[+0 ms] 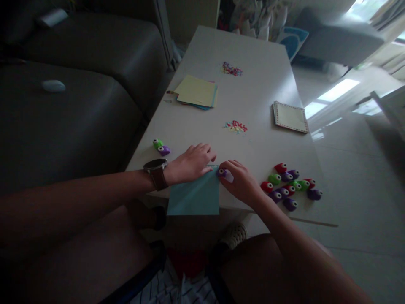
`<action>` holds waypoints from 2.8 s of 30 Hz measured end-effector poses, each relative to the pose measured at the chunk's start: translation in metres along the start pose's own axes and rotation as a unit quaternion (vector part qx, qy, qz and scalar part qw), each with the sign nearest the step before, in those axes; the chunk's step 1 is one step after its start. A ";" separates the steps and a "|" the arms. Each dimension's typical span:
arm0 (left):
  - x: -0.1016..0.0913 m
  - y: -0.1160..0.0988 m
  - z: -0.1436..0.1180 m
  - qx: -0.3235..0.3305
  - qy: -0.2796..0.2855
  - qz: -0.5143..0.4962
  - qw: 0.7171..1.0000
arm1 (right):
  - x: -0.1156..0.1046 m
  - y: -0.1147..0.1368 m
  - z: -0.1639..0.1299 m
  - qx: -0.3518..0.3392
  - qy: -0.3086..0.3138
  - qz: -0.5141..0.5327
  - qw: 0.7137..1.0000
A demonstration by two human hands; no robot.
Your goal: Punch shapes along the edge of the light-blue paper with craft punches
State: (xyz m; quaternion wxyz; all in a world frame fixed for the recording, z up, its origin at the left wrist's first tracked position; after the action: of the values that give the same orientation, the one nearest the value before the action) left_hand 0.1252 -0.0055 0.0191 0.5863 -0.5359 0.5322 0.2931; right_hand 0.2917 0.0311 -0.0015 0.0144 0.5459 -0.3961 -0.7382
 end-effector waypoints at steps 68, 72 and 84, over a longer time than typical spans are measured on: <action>0.016 0.000 -0.001 -0.013 0.158 -0.122 0.980 | 0.005 -0.028 0.024 0.228 0.056 0.215 0.948; 0.019 0.002 0.006 -0.042 0.135 -0.091 0.986 | 0.005 -0.032 0.030 0.254 0.069 0.186 0.947; 0.020 0.009 0.024 -0.118 0.208 -0.171 0.956 | 0.007 -0.027 0.038 0.237 0.074 0.161 0.955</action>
State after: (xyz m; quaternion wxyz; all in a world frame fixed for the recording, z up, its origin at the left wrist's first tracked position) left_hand 0.1300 0.0150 -0.0055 0.4370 -0.7331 0.5044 0.1312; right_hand 0.2694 0.0682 -0.0195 0.0327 0.5159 -0.6400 -0.5685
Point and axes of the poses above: each hand's wrist, its own z-axis towards the middle knuckle, its own x-axis out of the palm, y = z × x, the point moved 4 cm from there along z, towards the middle knuckle, and after that the axes turned 3 degrees about y, right-handed, at the moved point
